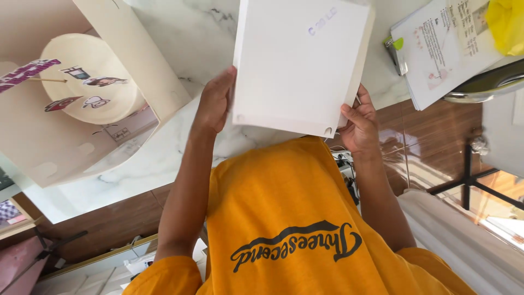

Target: The person places a decorated cake into a white cardboard box and then folds the flaps of a smaller cardboard lid to assemble it.

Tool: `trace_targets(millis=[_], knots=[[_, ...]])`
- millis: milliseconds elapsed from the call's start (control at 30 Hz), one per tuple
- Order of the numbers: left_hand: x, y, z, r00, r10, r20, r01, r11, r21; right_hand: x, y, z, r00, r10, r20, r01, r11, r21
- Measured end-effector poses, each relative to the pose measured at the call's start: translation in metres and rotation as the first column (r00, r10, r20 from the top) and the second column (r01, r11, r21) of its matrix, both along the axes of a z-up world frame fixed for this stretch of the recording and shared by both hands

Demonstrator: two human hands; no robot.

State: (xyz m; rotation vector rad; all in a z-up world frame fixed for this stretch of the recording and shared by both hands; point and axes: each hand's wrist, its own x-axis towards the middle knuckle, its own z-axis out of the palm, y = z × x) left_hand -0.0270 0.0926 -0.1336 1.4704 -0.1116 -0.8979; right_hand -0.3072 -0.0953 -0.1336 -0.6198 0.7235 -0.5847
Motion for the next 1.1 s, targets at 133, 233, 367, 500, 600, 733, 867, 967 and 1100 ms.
trace_targets(millis=[133, 233, 367, 500, 600, 733, 867, 967, 1100], knots=[[0.007, 0.003, -0.014, 0.938, -0.132, -0.321, 0.103, 0.989, -0.106, 0.001, -0.014, -0.013, 0.995, 0.076, -0.07, -0.081, 0.995, -0.058], [-0.004, -0.005, 0.001, 0.947, -0.291, 0.139, 0.236, 0.918, 0.319, 0.004, -0.016, -0.02, 0.922, 0.093, -0.376, -0.203, 0.942, -0.267], [-0.023, -0.011, -0.019, 0.613, -0.518, 0.597, 0.021, 0.766, 0.642, 0.002, -0.014, -0.029, 0.833, 0.08, -0.548, -0.421, 0.734, -0.532], [-0.022, -0.008, -0.02, 0.521, -0.497, 0.694, -0.009, 0.81, 0.587, -0.007, -0.02, -0.04, 0.85, 0.095, -0.517, -0.471, 0.575, -0.669], [0.008, -0.006, -0.031, 0.854, -0.259, 0.452, 0.102, 0.934, 0.341, 0.001, -0.023, -0.015, 0.88, 0.116, -0.46, -0.377, 0.76, -0.53], [0.035, -0.037, 0.001, 0.99, 0.026, -0.141, -0.047, 0.988, -0.147, 0.009, -0.024, -0.003, 0.952, 0.222, -0.21, -0.289, 0.879, -0.378], [0.075, -0.044, -0.028, 0.975, 0.046, -0.218, -0.111, 0.947, -0.3, 0.019, -0.039, 0.016, 0.94, 0.275, -0.203, -0.329, 0.888, -0.321], [0.085, -0.047, -0.014, 0.999, -0.051, 0.015, 0.053, 0.983, -0.174, 0.018, -0.065, 0.03, 0.913, 0.319, -0.255, -0.392, 0.859, -0.33], [0.075, -0.07, 0.024, 0.854, -0.391, 0.344, 0.309, 0.912, 0.27, 0.015, -0.119, 0.029, 0.84, 0.443, -0.313, -0.542, 0.706, -0.456]])
